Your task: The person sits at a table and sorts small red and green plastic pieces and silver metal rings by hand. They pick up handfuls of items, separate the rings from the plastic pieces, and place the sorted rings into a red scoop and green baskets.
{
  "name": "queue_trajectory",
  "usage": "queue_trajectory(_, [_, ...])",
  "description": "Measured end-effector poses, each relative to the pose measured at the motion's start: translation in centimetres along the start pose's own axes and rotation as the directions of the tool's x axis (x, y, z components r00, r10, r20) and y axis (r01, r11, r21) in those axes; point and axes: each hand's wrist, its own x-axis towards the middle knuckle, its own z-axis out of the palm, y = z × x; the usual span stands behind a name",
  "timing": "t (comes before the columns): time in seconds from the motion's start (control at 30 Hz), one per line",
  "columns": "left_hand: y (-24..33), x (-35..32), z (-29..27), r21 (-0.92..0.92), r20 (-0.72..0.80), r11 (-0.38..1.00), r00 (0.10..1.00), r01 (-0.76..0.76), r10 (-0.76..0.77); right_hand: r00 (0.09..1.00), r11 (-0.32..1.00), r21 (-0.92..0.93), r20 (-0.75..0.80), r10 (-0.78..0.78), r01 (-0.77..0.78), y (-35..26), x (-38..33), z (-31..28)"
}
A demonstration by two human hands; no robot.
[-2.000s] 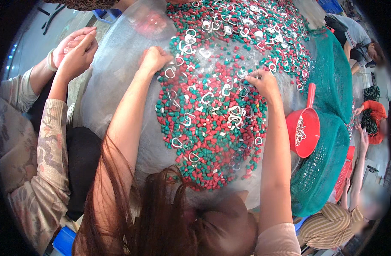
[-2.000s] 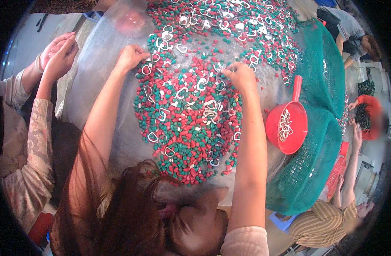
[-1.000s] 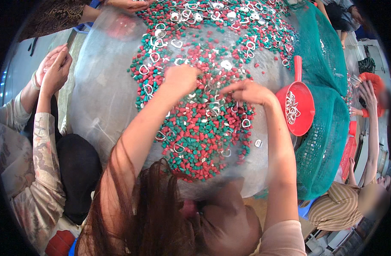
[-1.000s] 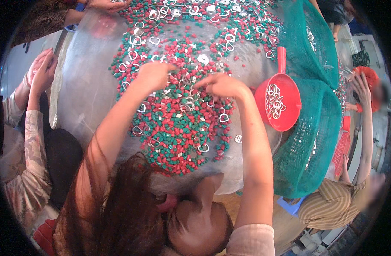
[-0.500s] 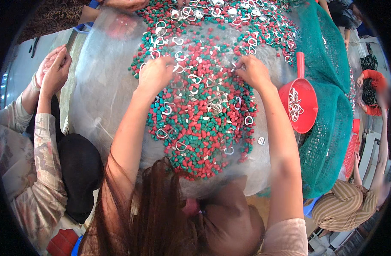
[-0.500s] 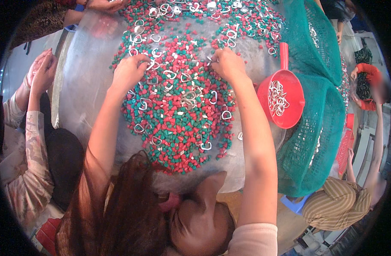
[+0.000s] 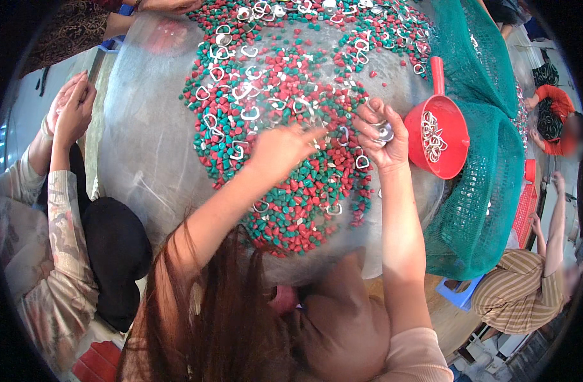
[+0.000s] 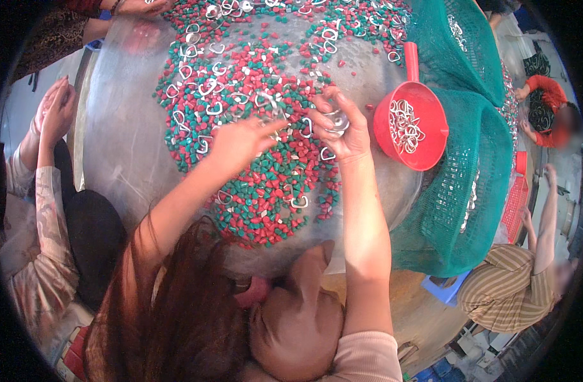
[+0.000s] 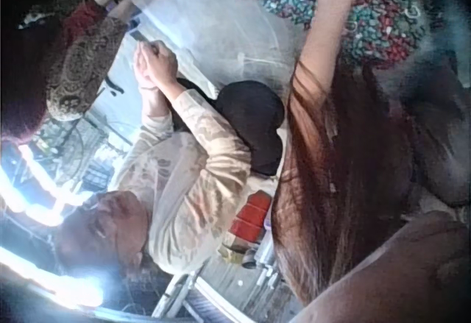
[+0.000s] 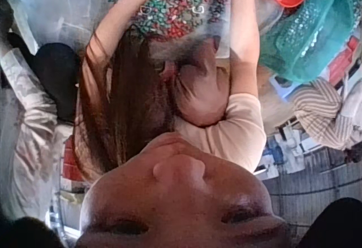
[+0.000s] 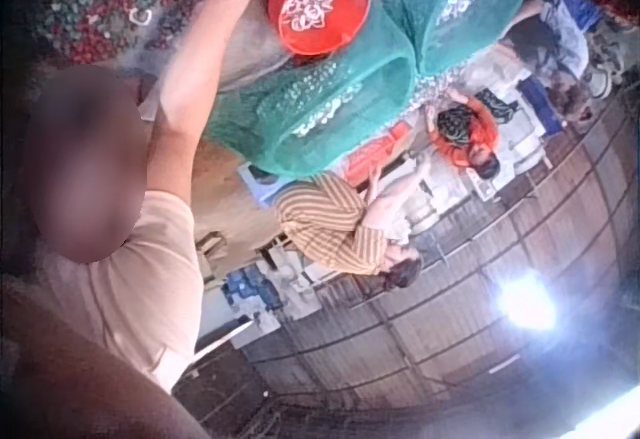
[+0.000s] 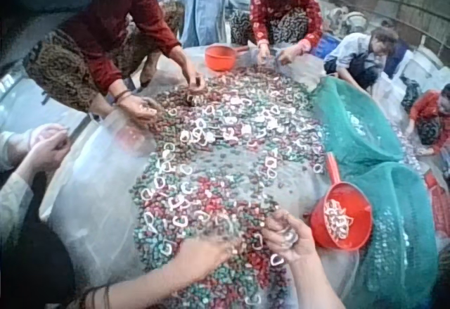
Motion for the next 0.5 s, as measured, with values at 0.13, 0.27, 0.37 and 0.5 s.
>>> queue_trajectory(0.13, [-7.6, -0.9, -1.5, 0.023, -0.13, 0.953, 0.946, 0.303, -0.298, 0.961, 0.976, -0.147, -0.246, 0.124, -0.163, 0.9, -1.7, -0.4])
queue_trajectory(0.27, [-8.5, -1.8, -5.3, -0.112, -0.161, 0.934, 0.921, 0.34, -0.354, 0.809, 0.56, -0.587, -0.473, 0.348, -0.585, 3.1, -1.5, 1.5])
queue_trajectory(0.37, [-7.4, -1.6, -5.6, -0.243, -0.159, 0.907, 0.908, 0.344, -0.387, 0.822, 0.48, -0.719, -0.569, 0.006, -0.502, 2.8, 0.7, 1.0])
queue_trajectory(0.5, [-6.0, -1.6, -5.3, -0.404, -0.079, 0.871, 0.939, 0.278, -0.336, 0.88, 0.759, -0.577, -0.475, -0.01, -0.303, -0.1, -0.1, 0.7])
